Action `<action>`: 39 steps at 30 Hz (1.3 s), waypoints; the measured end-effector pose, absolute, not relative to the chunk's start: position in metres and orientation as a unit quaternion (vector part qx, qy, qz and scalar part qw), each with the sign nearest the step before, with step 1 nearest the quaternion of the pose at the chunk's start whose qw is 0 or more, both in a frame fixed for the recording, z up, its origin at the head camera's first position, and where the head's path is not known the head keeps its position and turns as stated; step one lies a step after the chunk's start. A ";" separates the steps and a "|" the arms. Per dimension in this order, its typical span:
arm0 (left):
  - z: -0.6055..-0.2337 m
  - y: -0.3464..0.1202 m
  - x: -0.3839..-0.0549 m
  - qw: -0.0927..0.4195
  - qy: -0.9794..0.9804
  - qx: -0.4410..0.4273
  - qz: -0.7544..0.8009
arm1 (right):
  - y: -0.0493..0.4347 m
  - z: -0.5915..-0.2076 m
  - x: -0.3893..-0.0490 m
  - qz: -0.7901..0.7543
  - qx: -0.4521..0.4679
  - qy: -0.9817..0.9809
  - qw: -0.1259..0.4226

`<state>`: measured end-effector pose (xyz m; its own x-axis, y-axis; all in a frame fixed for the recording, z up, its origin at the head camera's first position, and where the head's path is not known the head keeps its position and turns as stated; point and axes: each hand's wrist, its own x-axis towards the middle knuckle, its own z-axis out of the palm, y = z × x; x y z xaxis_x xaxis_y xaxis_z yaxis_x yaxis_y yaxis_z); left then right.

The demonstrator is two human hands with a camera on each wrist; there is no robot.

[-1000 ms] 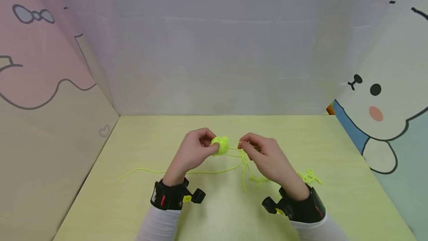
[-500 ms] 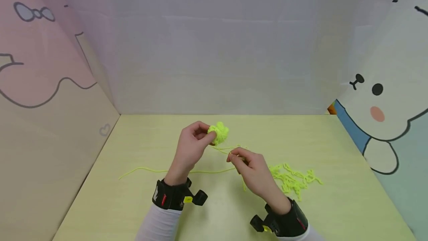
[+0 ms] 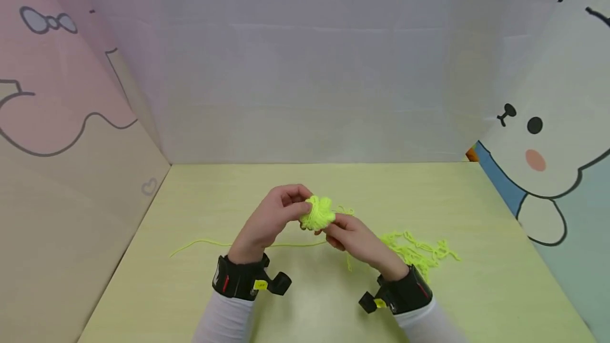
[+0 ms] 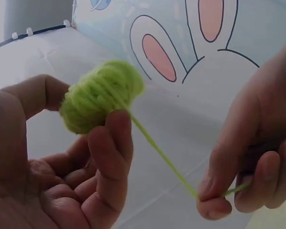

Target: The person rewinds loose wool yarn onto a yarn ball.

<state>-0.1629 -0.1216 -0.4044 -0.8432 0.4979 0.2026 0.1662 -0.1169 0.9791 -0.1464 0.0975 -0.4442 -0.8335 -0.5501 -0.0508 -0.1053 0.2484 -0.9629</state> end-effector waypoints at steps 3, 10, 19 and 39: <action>-0.408 -0.123 -0.164 0.163 0.669 0.289 0.665 | 0.108 -0.439 -0.158 -0.573 -0.212 0.769 0.192; -0.412 -0.120 -0.165 0.176 0.746 0.272 0.582 | 0.123 -0.406 -0.173 -0.518 -0.223 0.813 0.144; -0.417 -0.119 -0.166 0.152 0.788 0.251 0.542 | 0.119 -0.383 -0.160 -0.453 -0.245 0.854 0.083; -0.423 -0.107 -0.168 -0.041 0.793 0.154 0.588 | 0.078 -0.415 -0.116 -0.332 -0.270 0.902 -0.064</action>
